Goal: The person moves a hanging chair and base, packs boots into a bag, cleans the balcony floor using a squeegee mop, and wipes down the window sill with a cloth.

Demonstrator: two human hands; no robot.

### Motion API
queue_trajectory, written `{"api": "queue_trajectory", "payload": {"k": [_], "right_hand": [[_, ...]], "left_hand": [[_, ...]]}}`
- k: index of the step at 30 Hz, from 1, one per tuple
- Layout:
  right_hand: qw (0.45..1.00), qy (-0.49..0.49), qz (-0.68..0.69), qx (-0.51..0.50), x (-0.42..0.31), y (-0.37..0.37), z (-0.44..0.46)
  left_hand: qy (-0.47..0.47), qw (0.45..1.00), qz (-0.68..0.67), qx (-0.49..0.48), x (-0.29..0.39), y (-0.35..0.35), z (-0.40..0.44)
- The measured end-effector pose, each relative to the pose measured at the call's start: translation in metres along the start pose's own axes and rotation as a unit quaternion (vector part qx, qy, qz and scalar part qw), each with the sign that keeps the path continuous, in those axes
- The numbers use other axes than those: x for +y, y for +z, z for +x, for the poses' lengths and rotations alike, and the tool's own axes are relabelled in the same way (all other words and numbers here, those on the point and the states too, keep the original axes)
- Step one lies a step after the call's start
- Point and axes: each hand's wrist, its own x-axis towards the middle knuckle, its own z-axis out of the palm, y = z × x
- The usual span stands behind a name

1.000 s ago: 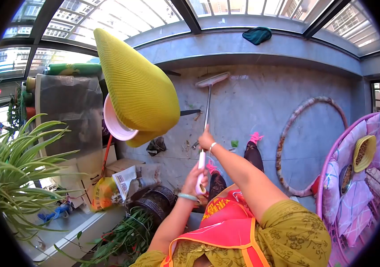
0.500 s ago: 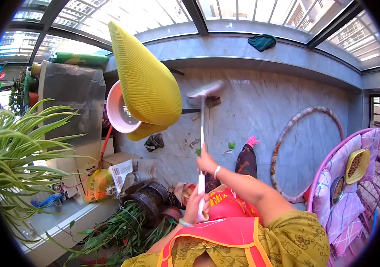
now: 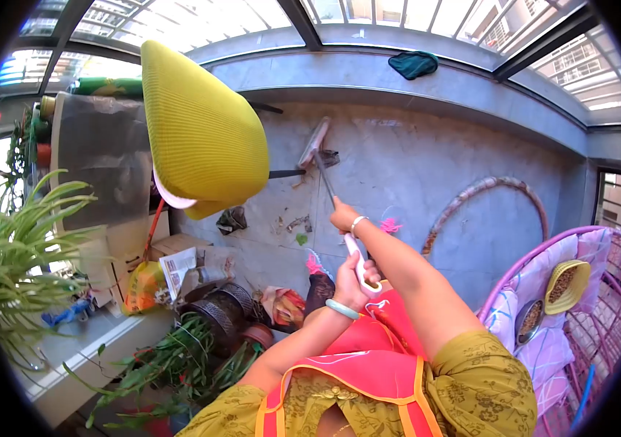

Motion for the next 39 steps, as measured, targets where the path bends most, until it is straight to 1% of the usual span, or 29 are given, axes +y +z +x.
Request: {"api": "queue_trajectory", "payload": {"k": [4, 6, 7, 8, 10, 11, 13, 14, 15, 16, 18, 20, 21, 22, 23, 25, 27, 28, 29, 30, 31, 32, 33, 34, 35, 36, 37, 38, 39], "right_hand": [[1.0, 0.012, -0.013, 0.021, 0.064, 0.016, -0.031], [0.998, 0.019, 0.047, 0.026, 0.079, 0.04, -0.055], [0.998, 0.035, 0.055, 0.017, 0.107, 0.068, -0.037], [0.998, 0.039, 0.055, 0.014, 0.099, 0.085, -0.048], [0.989, 0.051, 0.141, 0.01, 0.089, 0.126, -0.061], [0.988, 0.046, 0.146, 0.013, 0.085, 0.15, -0.065], [0.972, 0.075, 0.224, 0.008, 0.076, 0.203, -0.072], [0.973, 0.088, 0.213, -0.026, 0.076, 0.231, -0.071], [0.97, 0.067, 0.229, -0.049, 0.086, 0.268, -0.068], [0.973, 0.07, 0.208, -0.073, 0.088, 0.298, -0.071], [0.967, 0.045, 0.24, -0.077, 0.087, 0.349, -0.098], [0.961, -0.03, 0.213, -0.176, 0.094, 0.401, -0.095], [0.905, 0.024, 0.321, -0.277, 0.086, 0.402, -0.112], [0.909, 0.025, 0.317, -0.271, 0.075, 0.409, -0.131], [0.928, 0.036, 0.332, -0.167, 0.056, 0.413, -0.162], [0.935, 0.054, 0.347, -0.046, 0.043, 0.401, -0.2], [0.893, 0.045, 0.43, -0.126, 0.04, 0.382, -0.222], [0.894, 0.044, 0.429, -0.118, 0.039, 0.367, -0.23], [0.866, 0.064, 0.482, -0.117, 0.041, 0.349, -0.238], [0.835, 0.086, 0.53, -0.118, 0.048, 0.331, -0.243], [0.863, 0.013, 0.497, -0.085, 0.08, 0.324, -0.214], [0.89, -0.024, 0.456, 0.002, 0.081, 0.299, -0.224], [0.885, -0.021, 0.461, 0.061, 0.088, 0.275, -0.226], [0.909, -0.047, 0.401, 0.103, 0.091, 0.242, -0.237], [0.905, -0.059, 0.405, 0.117, 0.115, 0.22, -0.219], [0.92, -0.041, 0.364, 0.142, 0.136, 0.194, -0.206], [0.92, -0.038, 0.358, 0.157, 0.144, 0.164, -0.208], [0.916, 0.014, 0.361, 0.175, 0.152, 0.137, -0.202], [0.925, -0.003, 0.32, 0.205, 0.157, 0.108, -0.2]], "left_hand": [[-0.036, 0.994, 0.1, -0.006, -0.036, -0.033, -0.031], [-0.056, 0.992, 0.11, -0.016, -0.039, -0.074, -0.041], [-0.06, 0.99, 0.126, -0.004, -0.035, -0.088, -0.053], [-0.063, 0.988, 0.143, 0.008, -0.026, -0.102, -0.065], [-0.059, 0.976, 0.207, 0.039, 0.0, -0.139, -0.088], [-0.039, 0.969, 0.241, 0.034, 0.014, -0.155, -0.102], [-0.041, 0.965, 0.256, 0.031, 0.042, -0.196, -0.131], [-0.045, 0.963, 0.263, 0.031, 0.054, -0.216, -0.146], [-0.05, 0.966, 0.253, 0.037, 0.062, -0.238, -0.164], [-0.055, 0.968, 0.24, 0.041, 0.07, -0.259, -0.182], [-0.067, 0.969, 0.228, 0.066, 0.084, -0.294, -0.215], [-0.075, 0.975, 0.203, 0.038, 0.096, -0.312, -0.255], [-0.079, 0.983, 0.163, 0.034, 0.1, -0.315, -0.27], [-0.086, 0.988, 0.124, 0.03, 0.104, -0.319, -0.284], [-0.14, 0.989, 0.049, 0.02, 0.108, -0.325, -0.297], [-0.156, 0.988, -0.008, -0.007, 0.099, -0.321, -0.319], [-0.165, 0.986, -0.031, -0.013, 0.082, -0.306, -0.338], [-0.195, 0.975, -0.054, -0.087, 0.074, -0.297, -0.336], [-0.22, 0.959, -0.078, -0.162, 0.065, -0.286, -0.332], [-0.212, 0.959, -0.074, -0.173, 0.053, -0.271, -0.325], [-0.232, 0.953, -0.056, -0.188, 0.043, -0.258, -0.312], [-0.25, 0.946, -0.043, -0.202, 0.033, -0.247, -0.296], [-0.232, 0.95, 0.04, -0.204, 0.022, -0.238, -0.278], [-0.211, 0.948, 0.122, -0.202, 0.013, -0.227, -0.258], [-0.199, 0.945, 0.177, -0.19, 0.003, -0.214, -0.239], [-0.194, 0.939, 0.227, -0.173, -0.009, -0.197, -0.22], [-0.194, 0.929, 0.272, -0.157, -0.02, -0.191, -0.19], [-0.183, 0.933, 0.287, -0.112, -0.034, -0.162, -0.18], [-0.163, 0.934, 0.301, -0.103, -0.046, -0.155, -0.147]]}}
